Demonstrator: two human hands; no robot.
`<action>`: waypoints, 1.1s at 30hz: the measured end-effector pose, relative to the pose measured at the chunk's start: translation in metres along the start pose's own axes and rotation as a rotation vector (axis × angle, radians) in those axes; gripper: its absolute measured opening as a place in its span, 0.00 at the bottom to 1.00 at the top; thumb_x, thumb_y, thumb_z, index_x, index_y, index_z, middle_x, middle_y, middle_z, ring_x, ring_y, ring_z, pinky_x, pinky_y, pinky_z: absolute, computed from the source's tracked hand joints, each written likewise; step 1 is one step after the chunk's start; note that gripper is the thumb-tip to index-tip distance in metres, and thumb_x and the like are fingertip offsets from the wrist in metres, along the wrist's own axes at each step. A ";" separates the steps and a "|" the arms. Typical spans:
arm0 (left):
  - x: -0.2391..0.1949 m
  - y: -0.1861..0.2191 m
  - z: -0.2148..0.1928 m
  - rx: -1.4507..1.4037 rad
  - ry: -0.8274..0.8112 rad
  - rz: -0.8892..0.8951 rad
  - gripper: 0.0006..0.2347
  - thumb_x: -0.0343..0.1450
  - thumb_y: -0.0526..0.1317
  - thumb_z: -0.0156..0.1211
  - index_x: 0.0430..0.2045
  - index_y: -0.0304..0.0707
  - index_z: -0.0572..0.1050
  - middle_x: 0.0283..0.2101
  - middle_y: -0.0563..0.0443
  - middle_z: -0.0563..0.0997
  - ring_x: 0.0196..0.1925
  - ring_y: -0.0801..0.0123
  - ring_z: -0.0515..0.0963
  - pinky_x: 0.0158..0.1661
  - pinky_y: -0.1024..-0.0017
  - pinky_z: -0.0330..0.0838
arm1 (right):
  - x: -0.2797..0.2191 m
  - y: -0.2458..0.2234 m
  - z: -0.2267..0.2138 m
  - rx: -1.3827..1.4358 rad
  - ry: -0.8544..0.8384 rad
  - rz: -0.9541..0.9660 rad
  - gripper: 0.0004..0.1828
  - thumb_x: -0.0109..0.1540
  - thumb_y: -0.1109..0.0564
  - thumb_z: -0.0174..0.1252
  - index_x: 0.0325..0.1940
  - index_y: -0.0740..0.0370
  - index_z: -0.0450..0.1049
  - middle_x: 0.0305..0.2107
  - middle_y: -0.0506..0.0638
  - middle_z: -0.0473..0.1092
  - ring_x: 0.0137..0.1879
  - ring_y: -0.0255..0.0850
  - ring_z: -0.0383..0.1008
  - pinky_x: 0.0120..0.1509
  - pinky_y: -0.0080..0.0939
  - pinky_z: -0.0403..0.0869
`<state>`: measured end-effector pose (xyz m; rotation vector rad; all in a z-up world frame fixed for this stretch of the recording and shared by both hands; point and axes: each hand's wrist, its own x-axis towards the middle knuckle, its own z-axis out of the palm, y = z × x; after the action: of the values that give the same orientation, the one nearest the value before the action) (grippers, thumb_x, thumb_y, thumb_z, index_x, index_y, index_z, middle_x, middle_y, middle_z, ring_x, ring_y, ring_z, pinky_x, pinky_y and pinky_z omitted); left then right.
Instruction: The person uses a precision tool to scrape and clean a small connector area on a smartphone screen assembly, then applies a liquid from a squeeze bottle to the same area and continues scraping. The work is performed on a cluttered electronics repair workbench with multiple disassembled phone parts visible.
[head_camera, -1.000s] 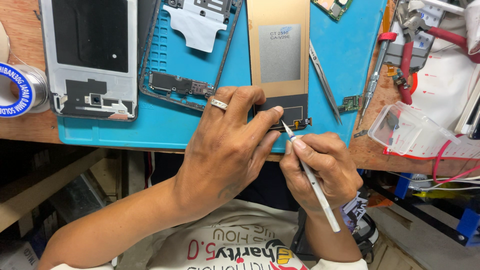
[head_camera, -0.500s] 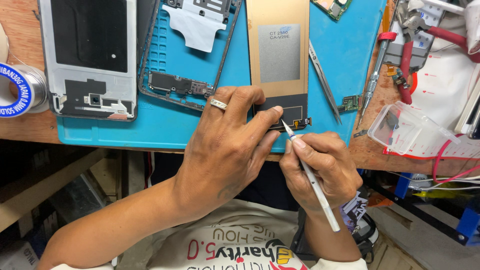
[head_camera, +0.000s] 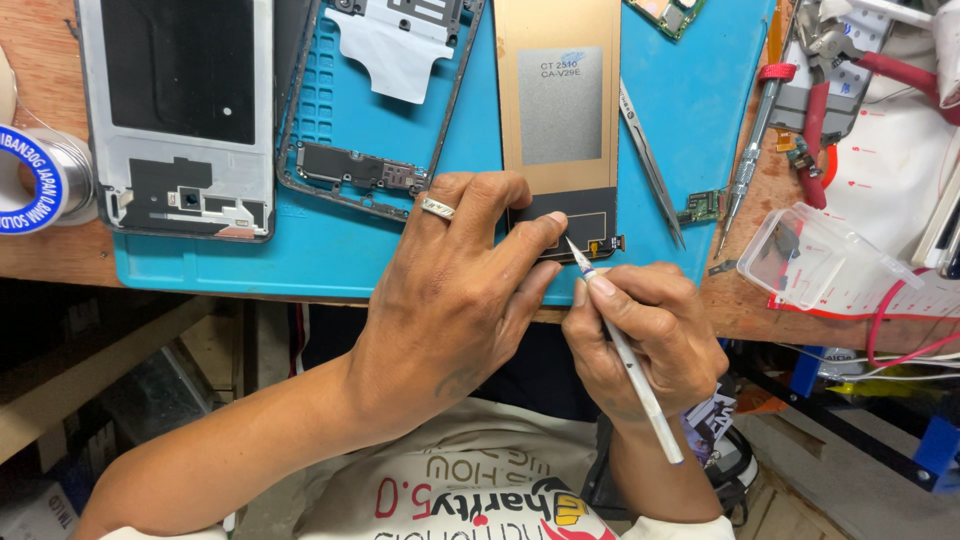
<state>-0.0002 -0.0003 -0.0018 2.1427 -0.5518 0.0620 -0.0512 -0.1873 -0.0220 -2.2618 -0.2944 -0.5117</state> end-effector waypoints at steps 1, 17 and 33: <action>0.000 0.000 0.000 0.000 -0.002 -0.003 0.13 0.71 0.34 0.68 0.48 0.30 0.76 0.51 0.43 0.69 0.56 0.54 0.70 0.58 0.63 0.69 | -0.001 0.001 0.000 0.003 0.001 -0.001 0.16 0.61 0.74 0.70 0.46 0.62 0.74 0.39 0.55 0.74 0.36 0.40 0.77 0.37 0.33 0.74; 0.000 0.000 0.000 0.018 -0.003 0.001 0.16 0.70 0.35 0.69 0.49 0.31 0.74 0.52 0.44 0.70 0.56 0.54 0.71 0.58 0.62 0.68 | -0.020 0.015 0.002 0.229 0.199 0.145 0.10 0.75 0.62 0.58 0.59 0.65 0.68 0.46 0.59 0.72 0.46 0.37 0.78 0.48 0.31 0.82; 0.001 -0.001 -0.004 0.008 -0.025 0.021 0.17 0.69 0.34 0.68 0.51 0.32 0.72 0.49 0.43 0.72 0.54 0.52 0.71 0.57 0.61 0.68 | 0.013 -0.005 -0.006 0.054 0.032 0.066 0.13 0.73 0.59 0.63 0.58 0.62 0.68 0.51 0.58 0.74 0.57 0.43 0.74 0.63 0.39 0.75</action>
<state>0.0013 0.0024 0.0001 2.1483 -0.5896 0.0495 -0.0427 -0.1883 -0.0092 -2.2010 -0.2142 -0.4991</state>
